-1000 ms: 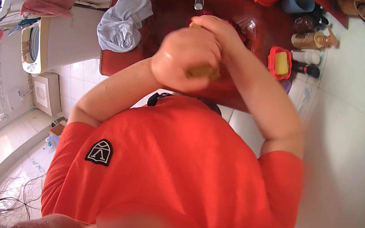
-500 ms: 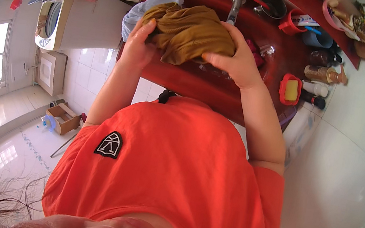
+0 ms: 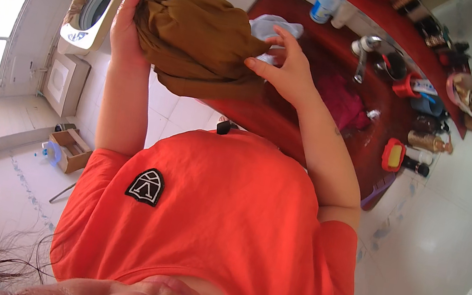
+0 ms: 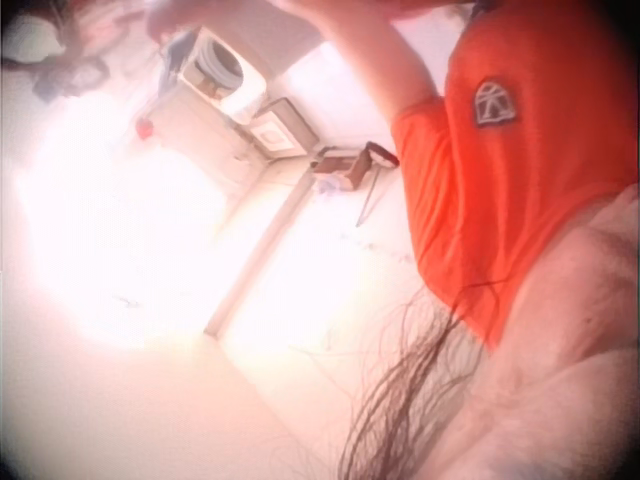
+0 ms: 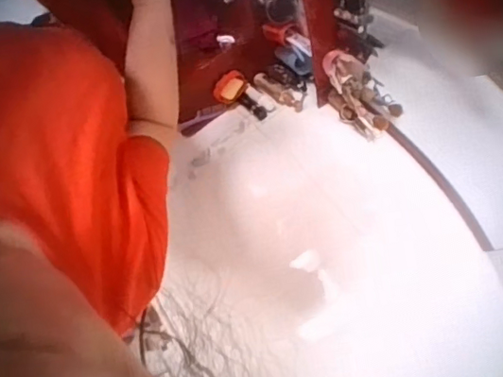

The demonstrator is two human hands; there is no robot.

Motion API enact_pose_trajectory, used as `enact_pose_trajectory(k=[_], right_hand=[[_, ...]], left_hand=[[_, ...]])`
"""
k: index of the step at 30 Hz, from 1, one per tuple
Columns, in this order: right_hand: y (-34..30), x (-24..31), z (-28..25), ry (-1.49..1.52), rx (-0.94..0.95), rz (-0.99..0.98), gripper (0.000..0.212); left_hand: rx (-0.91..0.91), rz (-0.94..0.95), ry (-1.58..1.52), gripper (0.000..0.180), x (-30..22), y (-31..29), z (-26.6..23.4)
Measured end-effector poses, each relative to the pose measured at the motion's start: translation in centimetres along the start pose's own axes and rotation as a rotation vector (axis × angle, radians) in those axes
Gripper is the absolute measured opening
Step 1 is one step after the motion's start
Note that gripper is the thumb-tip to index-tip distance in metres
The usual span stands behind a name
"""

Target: The person hand washes several pieces of clothing in a sink. They wet, scrub, and rinse a light blue shirt, a brown cloth, and a maroon cloth one at a time, then wring out each item and place them into a nearby washing machine.

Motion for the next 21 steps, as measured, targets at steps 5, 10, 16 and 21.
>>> enact_pose_trajectory(k=[5,10,16,21], right_hand=[[5.1,3.8,9.8,-0.478,0.020,-0.407,0.106],[10.1,3.7,17.9,-0.030,0.303,-0.221,0.113],[13.2,2.4,22.2,0.334,0.442,-0.260,0.100],[13.7,6.0,26.2,0.511,0.648,-0.153,0.078]], left_hand=[[0.081,0.067,0.114,0.039,-6.4,0.2,-5.4],[0.247,0.011,0.096,0.049,-12.1,-0.8,-9.1],[0.510,0.047,0.107,0.056,-17.5,-1.3,-13.7],[0.436,-0.063,0.011,0.057,-17.8,-1.2,-17.3]])
Point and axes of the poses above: each hand's wrist, its own y-axis towards the middle knuckle, its own z-axis out of the palm, x = y × z, the point moved 4 cm from there along y, towards the middle knuckle, and after that the axes turned 4 degrees about -z, right-handed, at the moved point
